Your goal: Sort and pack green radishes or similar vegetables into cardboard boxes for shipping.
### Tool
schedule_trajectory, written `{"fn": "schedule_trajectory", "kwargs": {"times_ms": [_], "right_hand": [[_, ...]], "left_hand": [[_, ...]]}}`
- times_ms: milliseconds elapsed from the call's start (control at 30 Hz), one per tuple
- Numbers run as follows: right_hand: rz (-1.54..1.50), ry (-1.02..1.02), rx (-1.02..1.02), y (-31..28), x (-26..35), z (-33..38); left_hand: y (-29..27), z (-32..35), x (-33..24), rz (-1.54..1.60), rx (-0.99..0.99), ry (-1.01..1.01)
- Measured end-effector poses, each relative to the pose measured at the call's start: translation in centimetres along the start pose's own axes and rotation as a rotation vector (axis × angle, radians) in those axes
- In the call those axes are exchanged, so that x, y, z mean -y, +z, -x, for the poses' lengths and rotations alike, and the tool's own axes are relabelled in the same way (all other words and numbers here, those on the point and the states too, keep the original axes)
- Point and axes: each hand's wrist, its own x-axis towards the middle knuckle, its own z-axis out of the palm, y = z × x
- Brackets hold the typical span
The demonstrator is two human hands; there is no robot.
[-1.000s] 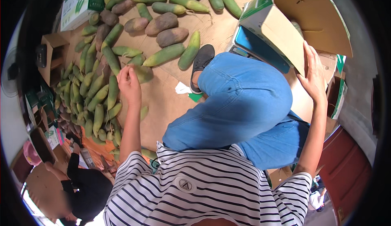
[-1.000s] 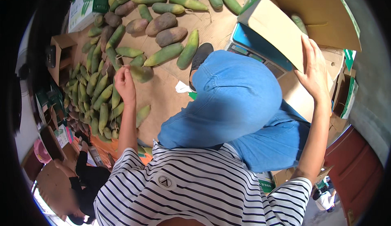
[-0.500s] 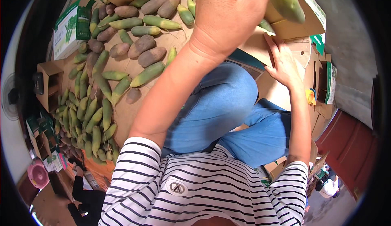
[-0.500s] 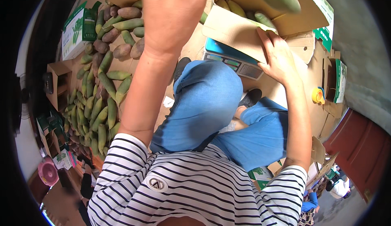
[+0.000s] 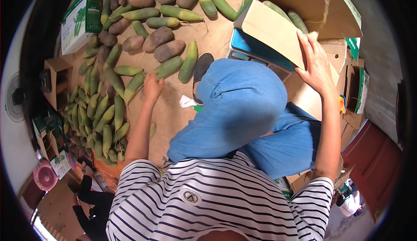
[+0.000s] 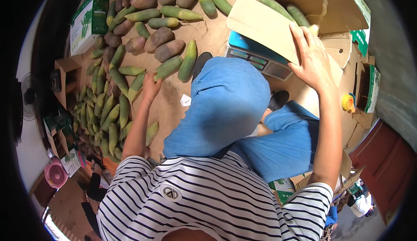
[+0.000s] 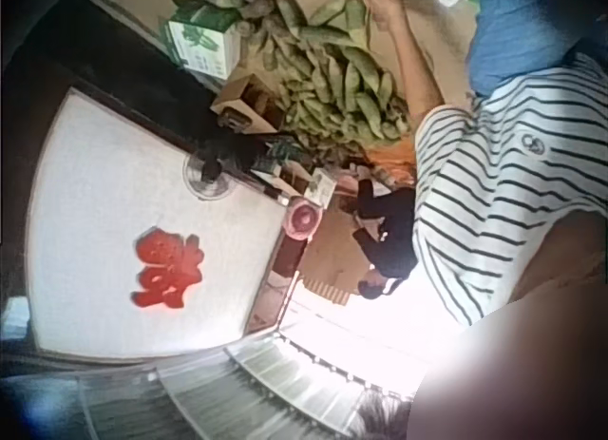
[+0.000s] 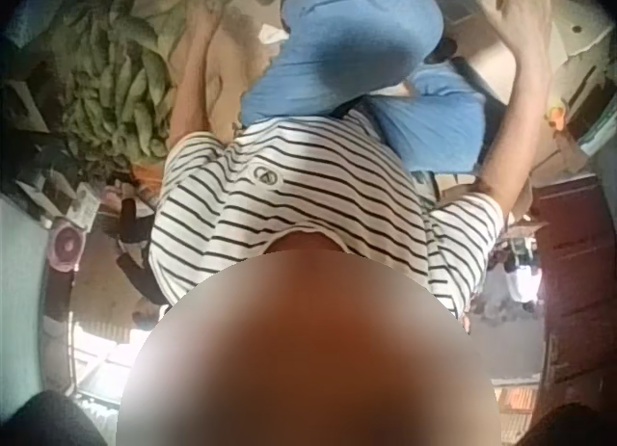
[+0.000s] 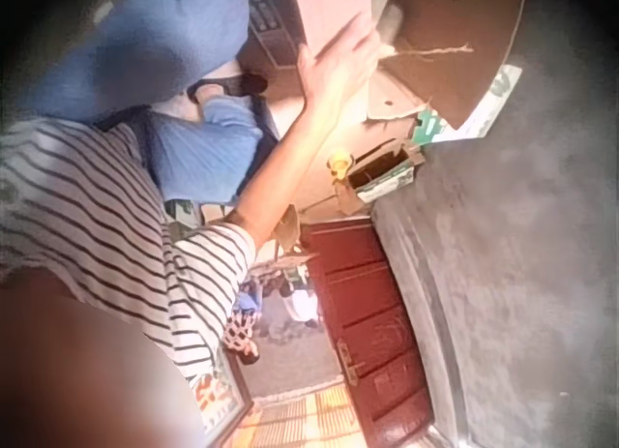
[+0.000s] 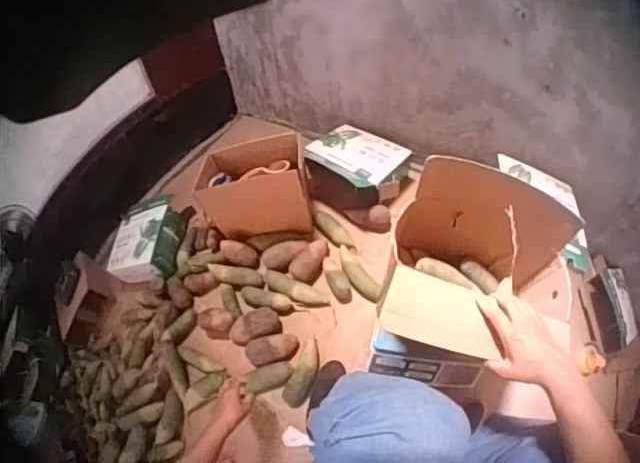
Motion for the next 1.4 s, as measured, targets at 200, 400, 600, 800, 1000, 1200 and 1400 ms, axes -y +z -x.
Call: {"fn": "schedule_trajectory", "kwargs": {"times_ms": [200,400,600,800,1000,1200,1400], "right_hand": [[0.016,-0.011,-0.028,0.2,-0.2,-0.3],[0.046,0.008,-0.016,0.0,-0.1,-0.5],[0.056,-0.004,-0.005,-0.2,0.0,-0.4],[0.033,-0.042,-0.053,0.3,-0.4,-0.5],[0.03,-0.012,-0.061,0.8,-0.8,-0.2],[-0.017,-0.04,-0.112,1.2,-1.3,0.0],[-0.014,-0.044,-0.12,1.6,-1.8,0.0]], "left_hand": [[-0.2,-1.4,10.7,-0.433,-0.04,-0.213],[-1.3,-3.1,12.1,-0.487,0.13,-0.335],[-0.8,-4.0,10.6,-0.694,0.12,-0.215],[-1.3,-3.7,9.2,-0.731,0.251,-0.165],[-1.1,-0.9,9.3,-0.757,0.196,-0.129],[-2.2,4.2,7.3,-0.463,-0.103,-0.01],[-6.1,2.7,-2.6,-0.004,-0.524,-0.011]]}}
